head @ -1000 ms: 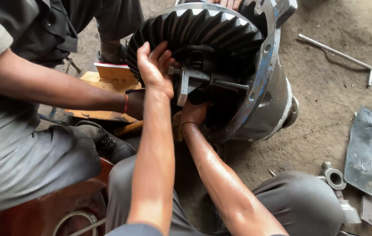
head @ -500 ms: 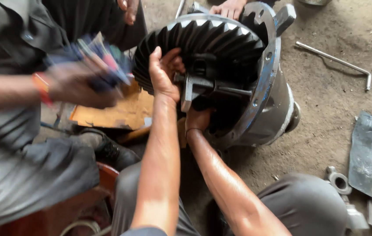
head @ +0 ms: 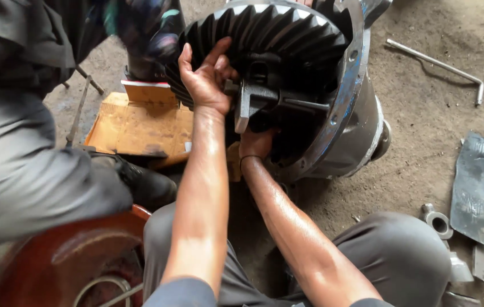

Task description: The person uses a metal rod to apply force to a mechanical assembly while another person assists with a hammer. The person then cleans a gear with a cloth and installs it into the assembly, followed by inserting a smaller metal ring.

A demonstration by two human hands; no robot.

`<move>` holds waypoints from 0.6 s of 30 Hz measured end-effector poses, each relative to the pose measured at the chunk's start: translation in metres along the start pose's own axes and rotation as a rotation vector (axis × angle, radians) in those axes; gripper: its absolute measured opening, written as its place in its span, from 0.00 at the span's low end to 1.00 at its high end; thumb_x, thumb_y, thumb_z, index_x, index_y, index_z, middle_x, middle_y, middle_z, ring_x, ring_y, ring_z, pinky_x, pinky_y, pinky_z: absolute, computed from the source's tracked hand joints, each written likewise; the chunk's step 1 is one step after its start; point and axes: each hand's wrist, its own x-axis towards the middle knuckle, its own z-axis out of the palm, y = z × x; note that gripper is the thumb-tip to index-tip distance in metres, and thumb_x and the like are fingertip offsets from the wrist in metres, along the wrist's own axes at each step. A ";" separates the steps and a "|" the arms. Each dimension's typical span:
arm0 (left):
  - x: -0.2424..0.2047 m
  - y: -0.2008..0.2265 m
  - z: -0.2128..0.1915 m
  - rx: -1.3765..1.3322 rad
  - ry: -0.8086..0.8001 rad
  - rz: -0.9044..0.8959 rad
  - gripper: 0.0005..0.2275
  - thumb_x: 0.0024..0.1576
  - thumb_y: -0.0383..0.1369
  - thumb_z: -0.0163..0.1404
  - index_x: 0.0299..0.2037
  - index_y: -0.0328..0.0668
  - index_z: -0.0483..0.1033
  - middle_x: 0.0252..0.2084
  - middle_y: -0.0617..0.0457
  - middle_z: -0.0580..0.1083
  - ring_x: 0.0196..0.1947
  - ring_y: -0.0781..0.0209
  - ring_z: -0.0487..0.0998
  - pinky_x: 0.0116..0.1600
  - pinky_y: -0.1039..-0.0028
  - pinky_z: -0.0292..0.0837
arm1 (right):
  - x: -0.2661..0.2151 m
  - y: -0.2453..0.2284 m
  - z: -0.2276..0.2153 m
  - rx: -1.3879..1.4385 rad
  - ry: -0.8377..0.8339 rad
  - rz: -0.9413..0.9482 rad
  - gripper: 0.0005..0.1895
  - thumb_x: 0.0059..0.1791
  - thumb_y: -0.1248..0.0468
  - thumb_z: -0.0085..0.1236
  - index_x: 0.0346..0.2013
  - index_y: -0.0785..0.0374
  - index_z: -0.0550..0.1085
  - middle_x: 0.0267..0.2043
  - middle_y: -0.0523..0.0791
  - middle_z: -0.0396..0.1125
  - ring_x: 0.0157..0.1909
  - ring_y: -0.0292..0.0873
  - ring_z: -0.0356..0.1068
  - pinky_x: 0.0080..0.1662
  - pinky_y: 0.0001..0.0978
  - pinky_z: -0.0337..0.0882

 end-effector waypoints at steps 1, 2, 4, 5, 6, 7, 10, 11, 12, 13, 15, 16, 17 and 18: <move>0.001 0.002 0.003 0.096 0.076 0.116 0.28 0.52 0.56 0.46 0.44 0.35 0.81 0.23 0.59 0.69 0.23 0.65 0.66 0.38 0.70 0.63 | 0.003 -0.002 0.002 0.000 -0.038 0.047 0.53 0.40 0.45 0.69 0.64 0.79 0.56 0.50 0.62 0.71 0.52 0.59 0.72 0.52 0.43 0.71; 0.002 0.002 0.006 0.191 0.152 0.231 0.24 0.53 0.53 0.48 0.44 0.39 0.77 0.25 0.58 0.72 0.25 0.65 0.69 0.38 0.69 0.63 | 0.005 -0.003 0.004 0.000 -0.077 0.094 0.53 0.39 0.44 0.69 0.64 0.77 0.57 0.50 0.61 0.72 0.52 0.59 0.73 0.51 0.43 0.72; -0.010 0.004 -0.001 0.094 -0.063 0.222 0.21 0.59 0.52 0.48 0.46 0.39 0.75 0.26 0.59 0.73 0.25 0.65 0.69 0.37 0.69 0.63 | -0.005 0.004 0.006 -0.072 -0.104 0.184 0.54 0.39 0.42 0.68 0.65 0.77 0.57 0.47 0.59 0.73 0.49 0.59 0.74 0.49 0.44 0.73; -0.008 0.003 -0.003 -0.113 -0.375 0.116 0.24 0.64 0.53 0.45 0.48 0.36 0.75 0.25 0.60 0.72 0.24 0.66 0.67 0.36 0.70 0.62 | 0.001 0.006 0.011 -0.135 -0.080 0.201 0.56 0.40 0.42 0.67 0.66 0.79 0.54 0.45 0.59 0.73 0.46 0.60 0.75 0.47 0.45 0.74; -0.005 0.001 -0.004 -0.320 -0.687 0.015 0.26 0.70 0.54 0.43 0.50 0.32 0.76 0.23 0.61 0.70 0.22 0.67 0.65 0.36 0.71 0.62 | 0.007 0.009 0.016 -0.197 -0.056 0.219 0.58 0.40 0.41 0.66 0.67 0.80 0.52 0.43 0.59 0.74 0.44 0.60 0.75 0.46 0.45 0.75; -0.005 0.002 -0.006 -0.170 -0.392 0.036 0.26 0.66 0.54 0.43 0.49 0.33 0.77 0.24 0.60 0.70 0.24 0.65 0.66 0.37 0.71 0.64 | 0.008 0.011 0.019 -0.206 -0.046 0.202 0.57 0.42 0.42 0.65 0.67 0.81 0.53 0.42 0.59 0.74 0.43 0.61 0.76 0.45 0.45 0.75; 0.000 -0.003 -0.005 0.190 0.183 0.158 0.24 0.57 0.52 0.46 0.47 0.37 0.78 0.28 0.56 0.74 0.27 0.62 0.70 0.39 0.70 0.67 | 0.012 0.017 0.022 -0.194 0.014 0.115 0.55 0.44 0.42 0.64 0.66 0.84 0.54 0.41 0.61 0.74 0.41 0.61 0.76 0.43 0.46 0.76; 0.003 -0.002 -0.004 0.260 0.162 0.216 0.22 0.56 0.51 0.48 0.47 0.39 0.76 0.31 0.55 0.76 0.28 0.62 0.70 0.38 0.70 0.66 | 0.011 0.017 0.024 -0.158 0.052 0.064 0.55 0.43 0.43 0.66 0.65 0.84 0.54 0.40 0.61 0.73 0.41 0.62 0.75 0.42 0.47 0.75; 0.005 0.000 -0.005 0.329 0.141 0.275 0.20 0.56 0.49 0.49 0.46 0.40 0.74 0.34 0.55 0.79 0.28 0.62 0.70 0.38 0.70 0.65 | 0.009 0.017 0.027 -0.122 0.089 0.012 0.56 0.42 0.43 0.67 0.64 0.84 0.54 0.40 0.62 0.73 0.40 0.63 0.75 0.41 0.48 0.74; 0.002 -0.003 -0.010 0.164 -0.064 0.182 0.23 0.59 0.52 0.49 0.46 0.36 0.75 0.29 0.57 0.75 0.26 0.63 0.69 0.38 0.70 0.65 | 0.003 0.022 0.025 -0.129 0.049 0.056 0.53 0.43 0.43 0.65 0.64 0.83 0.56 0.40 0.61 0.74 0.41 0.62 0.75 0.42 0.48 0.75; 0.002 -0.003 -0.016 -0.179 -0.485 0.008 0.30 0.65 0.57 0.46 0.47 0.28 0.78 0.18 0.61 0.68 0.20 0.64 0.66 0.38 0.70 0.66 | 0.002 0.024 0.024 -0.140 -0.022 0.140 0.48 0.47 0.43 0.61 0.65 0.81 0.58 0.41 0.59 0.75 0.42 0.60 0.76 0.44 0.47 0.75; 0.005 -0.004 -0.015 -0.102 -0.227 0.042 0.28 0.63 0.55 0.46 0.47 0.30 0.79 0.22 0.57 0.70 0.23 0.62 0.68 0.39 0.70 0.68 | 0.007 0.021 0.023 -0.134 -0.024 0.151 0.49 0.47 0.43 0.61 0.65 0.81 0.57 0.41 0.59 0.75 0.42 0.61 0.76 0.44 0.46 0.76; 0.005 -0.003 -0.017 -0.019 0.039 0.077 0.27 0.60 0.54 0.46 0.48 0.32 0.79 0.26 0.54 0.72 0.26 0.60 0.71 0.40 0.70 0.70 | 0.006 0.018 0.022 -0.132 -0.030 0.174 0.50 0.47 0.43 0.62 0.66 0.81 0.56 0.42 0.60 0.74 0.42 0.61 0.76 0.44 0.46 0.76; 0.005 -0.004 -0.019 0.068 0.302 0.119 0.26 0.58 0.53 0.46 0.48 0.34 0.80 0.30 0.50 0.74 0.29 0.58 0.74 0.42 0.69 0.72 | 0.005 0.016 0.019 -0.131 -0.036 0.196 0.51 0.47 0.43 0.62 0.66 0.81 0.55 0.42 0.61 0.74 0.42 0.61 0.76 0.45 0.45 0.76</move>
